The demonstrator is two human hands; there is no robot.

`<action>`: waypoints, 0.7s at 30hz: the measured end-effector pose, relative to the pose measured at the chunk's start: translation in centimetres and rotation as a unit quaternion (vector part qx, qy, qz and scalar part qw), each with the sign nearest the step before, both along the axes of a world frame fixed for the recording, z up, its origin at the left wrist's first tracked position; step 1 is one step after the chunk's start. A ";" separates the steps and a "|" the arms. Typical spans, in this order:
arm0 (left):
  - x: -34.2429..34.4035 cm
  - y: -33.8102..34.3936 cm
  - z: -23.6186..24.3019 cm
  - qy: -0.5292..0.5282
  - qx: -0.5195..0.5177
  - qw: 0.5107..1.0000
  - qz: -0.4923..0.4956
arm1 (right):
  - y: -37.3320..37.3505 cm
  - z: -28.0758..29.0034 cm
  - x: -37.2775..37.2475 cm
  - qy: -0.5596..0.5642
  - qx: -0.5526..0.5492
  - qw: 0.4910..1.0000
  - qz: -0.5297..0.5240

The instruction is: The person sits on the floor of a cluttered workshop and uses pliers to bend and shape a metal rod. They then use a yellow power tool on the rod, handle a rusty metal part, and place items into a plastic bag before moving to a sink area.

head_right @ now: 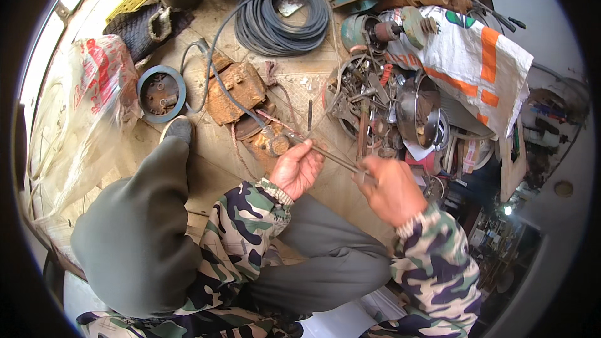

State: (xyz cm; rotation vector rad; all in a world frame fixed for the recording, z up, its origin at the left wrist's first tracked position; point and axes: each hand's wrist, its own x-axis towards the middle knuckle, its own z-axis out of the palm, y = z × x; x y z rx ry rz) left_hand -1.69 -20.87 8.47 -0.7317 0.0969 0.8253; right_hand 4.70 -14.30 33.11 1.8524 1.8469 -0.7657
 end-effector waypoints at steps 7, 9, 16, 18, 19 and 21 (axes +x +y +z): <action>-2.4 -2.6 0.3 -0.094 0.067 0.992 0.045 | -2.9 3.0 -1.2 -0.061 0.101 0.850 0.513; -2.4 -3.8 -0.8 -0.087 0.061 0.994 0.038 | -3.6 2.0 -1.4 -0.066 0.077 0.832 0.545; -2.3 -4.6 -2.4 -0.069 0.036 0.996 0.031 | -3.5 0.4 -2.5 -0.064 0.077 0.815 0.570; -2.4 -4.6 -2.3 -0.057 0.030 0.998 0.026 | -3.2 0.3 -2.6 -0.060 0.093 0.800 0.590; -2.5 -4.4 -2.3 -0.063 0.026 0.997 0.032 | -3.0 0.2 -2.6 -0.058 0.101 0.792 0.599; -2.8 -4.2 -2.3 -0.073 0.019 0.996 0.045 | -3.0 0.0 -2.5 -0.052 0.114 0.773 0.622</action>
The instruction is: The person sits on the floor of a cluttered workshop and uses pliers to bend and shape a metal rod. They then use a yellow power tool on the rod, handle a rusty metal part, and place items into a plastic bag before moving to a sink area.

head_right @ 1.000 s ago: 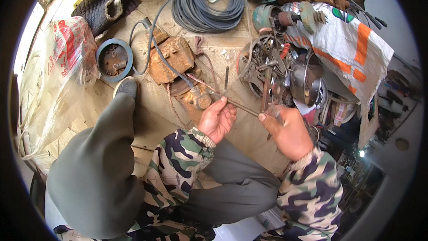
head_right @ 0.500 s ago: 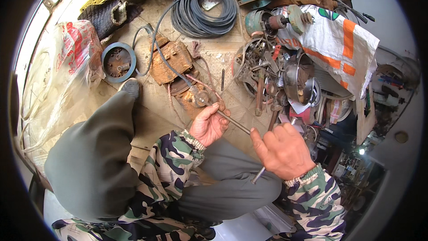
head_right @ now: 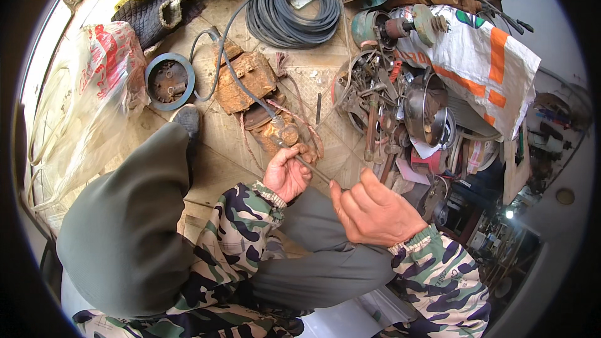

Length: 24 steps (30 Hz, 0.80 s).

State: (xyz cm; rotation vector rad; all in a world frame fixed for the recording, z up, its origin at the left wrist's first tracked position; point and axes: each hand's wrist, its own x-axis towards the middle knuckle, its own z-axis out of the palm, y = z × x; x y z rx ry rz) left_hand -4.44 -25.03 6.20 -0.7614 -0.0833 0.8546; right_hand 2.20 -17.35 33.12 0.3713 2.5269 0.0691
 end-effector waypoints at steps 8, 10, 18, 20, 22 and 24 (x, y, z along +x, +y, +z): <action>-0.1 0.3 0.1 -0.033 -0.013 0.999 0.014 | 0.3 0.0 -0.1 0.017 0.080 0.987 0.136; -0.5 0.6 0.1 -0.047 -0.019 0.998 0.027 | 1.6 -0.4 -0.8 0.038 0.079 0.978 0.187; 0.9 0.2 -0.7 0.087 0.021 0.994 -0.062 | -1.2 -2.5 2.5 0.089 -0.230 0.465 -0.850; 0.5 0.1 -0.6 0.085 0.016 0.994 -0.072 | -1.6 -2.0 1.3 0.098 -0.235 0.383 -0.888; 0.4 0.2 -0.9 0.051 0.000 0.998 -0.048 | -1.3 -2.3 1.2 0.080 -0.227 0.448 -0.861; 0.4 -0.1 -0.5 0.032 0.018 0.998 -0.045 | -1.7 -1.6 1.0 0.092 -0.202 0.598 -0.770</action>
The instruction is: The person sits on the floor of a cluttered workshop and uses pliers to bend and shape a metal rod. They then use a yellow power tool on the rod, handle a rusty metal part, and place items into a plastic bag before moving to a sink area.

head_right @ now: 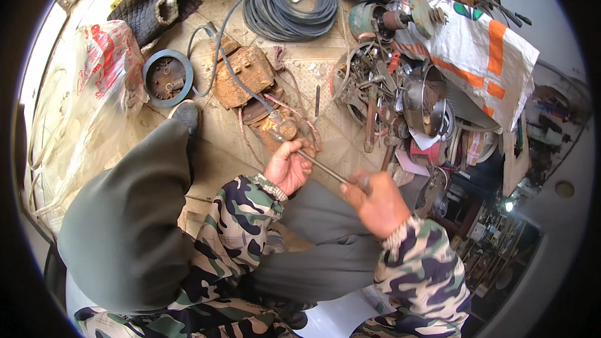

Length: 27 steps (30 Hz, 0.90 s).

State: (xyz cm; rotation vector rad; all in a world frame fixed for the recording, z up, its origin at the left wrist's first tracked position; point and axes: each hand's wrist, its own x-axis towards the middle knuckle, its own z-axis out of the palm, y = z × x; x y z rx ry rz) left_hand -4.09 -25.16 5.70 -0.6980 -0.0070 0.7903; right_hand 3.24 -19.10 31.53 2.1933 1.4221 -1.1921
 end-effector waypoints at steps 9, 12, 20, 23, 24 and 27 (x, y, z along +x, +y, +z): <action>3.1 -1.6 2.1 0.022 0.042 0.991 -0.124 | -4.3 3.0 1.7 -0.188 0.132 0.745 0.627; 3.2 -2.0 0.8 0.043 0.038 0.990 -0.128 | -4.2 1.8 3.3 -0.166 0.143 0.733 0.644; 3.4 -1.5 -0.2 0.009 0.026 0.996 -0.090 | -2.7 1.2 3.4 -0.159 0.173 0.670 0.704; 3.4 -1.1 -0.1 0.001 0.008 0.996 -0.085 | -1.7 1.4 3.5 -0.163 0.204 0.612 0.746; 3.3 -1.0 -0.1 -0.013 0.002 0.997 -0.080 | -1.4 1.5 3.7 -0.164 0.219 0.586 0.762; 3.4 -1.2 -0.1 -0.022 -0.006 0.997 -0.072 | -1.2 1.3 4.9 -0.155 0.269 0.515 0.799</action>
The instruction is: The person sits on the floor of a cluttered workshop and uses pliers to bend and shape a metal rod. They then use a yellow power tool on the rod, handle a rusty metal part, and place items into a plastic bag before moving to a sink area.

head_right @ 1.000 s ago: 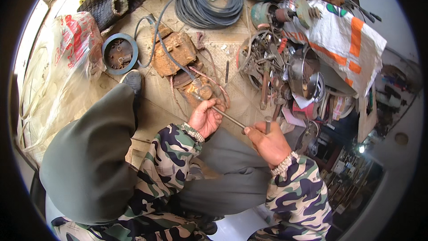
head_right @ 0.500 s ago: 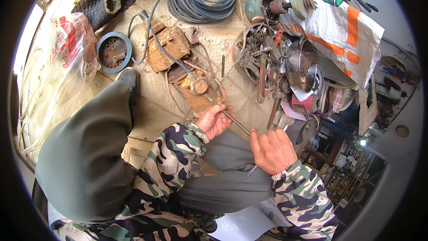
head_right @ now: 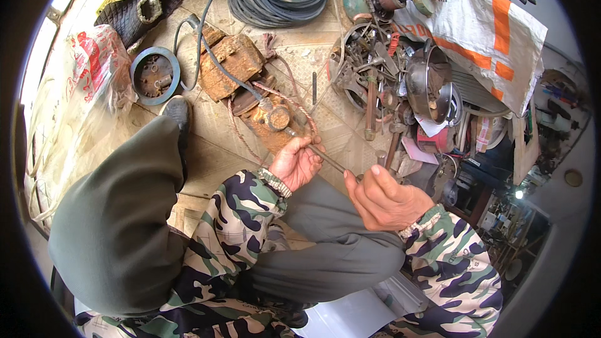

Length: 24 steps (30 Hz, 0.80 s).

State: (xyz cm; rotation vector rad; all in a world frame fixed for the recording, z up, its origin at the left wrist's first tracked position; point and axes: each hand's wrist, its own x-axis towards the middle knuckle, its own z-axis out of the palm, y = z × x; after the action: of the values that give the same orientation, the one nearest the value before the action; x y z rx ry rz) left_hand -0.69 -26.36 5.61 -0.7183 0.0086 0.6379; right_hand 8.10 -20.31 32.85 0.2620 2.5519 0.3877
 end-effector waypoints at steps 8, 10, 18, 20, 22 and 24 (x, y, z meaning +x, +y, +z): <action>0.3 1.2 0.8 0.103 -0.002 0.994 -0.032 | -1.8 -2.5 1.5 0.162 -0.209 0.517 -0.814; 0.1 0.5 0.9 0.106 0.016 0.993 -0.041 | -2.9 -2.5 1.3 0.231 -0.249 0.187 -0.922; -0.1 0.0 2.0 0.042 0.038 0.998 -0.040 | -4.0 0.8 -1.8 0.094 -0.134 0.779 -0.605; -0.2 0.8 2.3 0.015 0.050 0.998 -0.023 | -3.3 0.8 -1.8 0.063 -0.075 0.903 -0.419; -0.6 2.0 2.3 0.050 0.064 0.997 0.001 | -2.6 0.8 -1.9 0.027 -0.042 0.953 -0.298; -0.8 3.2 2.7 0.082 0.066 0.994 0.024 | -1.3 0.4 -1.2 0.032 -0.038 0.961 -0.273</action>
State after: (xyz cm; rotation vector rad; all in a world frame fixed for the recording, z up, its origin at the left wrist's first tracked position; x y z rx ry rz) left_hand -1.48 -23.17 8.28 -0.5378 0.0991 0.7346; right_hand 6.92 -21.57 33.21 0.9325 2.4165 0.0668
